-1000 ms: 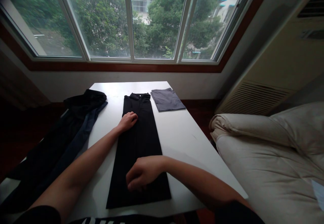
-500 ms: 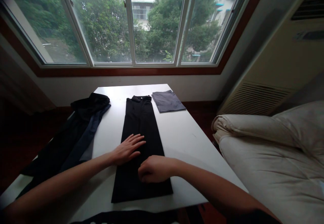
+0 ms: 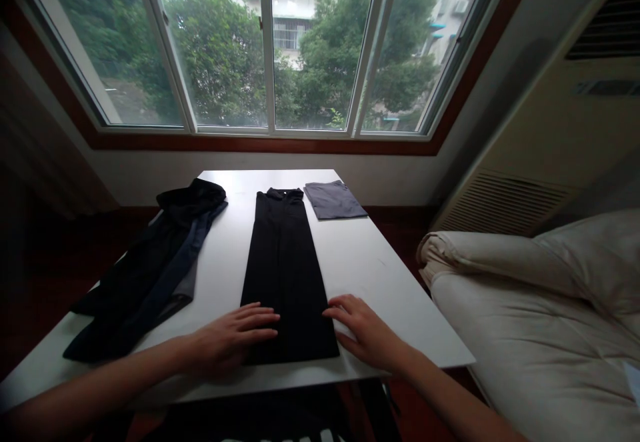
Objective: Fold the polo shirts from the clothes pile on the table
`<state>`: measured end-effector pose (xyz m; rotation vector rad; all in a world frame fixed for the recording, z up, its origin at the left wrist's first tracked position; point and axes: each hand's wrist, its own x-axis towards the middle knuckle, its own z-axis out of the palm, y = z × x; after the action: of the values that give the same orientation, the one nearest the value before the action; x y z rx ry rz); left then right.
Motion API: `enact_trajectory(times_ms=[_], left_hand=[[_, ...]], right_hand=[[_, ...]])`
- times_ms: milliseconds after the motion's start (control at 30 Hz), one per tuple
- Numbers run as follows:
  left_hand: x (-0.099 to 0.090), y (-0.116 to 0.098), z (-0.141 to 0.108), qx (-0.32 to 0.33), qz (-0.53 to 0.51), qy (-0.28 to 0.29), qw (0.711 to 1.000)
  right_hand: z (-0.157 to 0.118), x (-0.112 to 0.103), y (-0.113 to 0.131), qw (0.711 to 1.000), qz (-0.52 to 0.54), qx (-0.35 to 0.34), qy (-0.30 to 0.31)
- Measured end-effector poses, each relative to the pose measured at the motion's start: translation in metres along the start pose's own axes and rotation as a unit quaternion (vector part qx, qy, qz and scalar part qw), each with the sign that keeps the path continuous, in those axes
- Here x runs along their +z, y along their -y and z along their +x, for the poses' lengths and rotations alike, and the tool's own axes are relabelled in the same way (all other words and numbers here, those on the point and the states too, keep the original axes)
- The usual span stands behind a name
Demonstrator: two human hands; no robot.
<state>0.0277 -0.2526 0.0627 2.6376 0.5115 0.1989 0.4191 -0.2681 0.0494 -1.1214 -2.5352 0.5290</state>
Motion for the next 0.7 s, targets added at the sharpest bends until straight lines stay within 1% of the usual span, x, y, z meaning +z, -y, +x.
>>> enact_trajectory(times_ms=[67,133,233,300,400,533,700], left_hand=[[-0.005,0.011,-0.013,-0.03,0.006,-0.035,0.999],[-0.008,0.02,-0.024,-0.046,0.012,-0.049,0.998],[-0.008,0.025,-0.033,-0.055,0.022,-0.066,0.996],[-0.003,0.025,-0.033,-0.061,0.028,-0.084,0.994],[0.003,0.026,-0.026,-0.04,0.028,-0.093,0.994],[0.01,0.032,-0.013,0.005,0.026,-0.073,0.997],[0.017,0.039,-0.007,0.003,0.052,-0.072,0.996]], right_hand=[[-0.005,0.011,0.0,0.999,-0.018,-0.009,-0.025],[-0.005,0.022,-0.002,0.998,-0.035,-0.018,-0.051],[0.002,0.035,-0.006,0.994,-0.055,-0.024,-0.095],[0.007,0.039,-0.007,0.991,-0.065,-0.027,-0.116],[0.011,0.041,-0.005,0.99,-0.079,-0.046,-0.109],[0.011,0.038,-0.003,0.99,-0.095,-0.072,-0.082],[0.011,0.038,-0.005,0.99,-0.087,-0.084,-0.075]])
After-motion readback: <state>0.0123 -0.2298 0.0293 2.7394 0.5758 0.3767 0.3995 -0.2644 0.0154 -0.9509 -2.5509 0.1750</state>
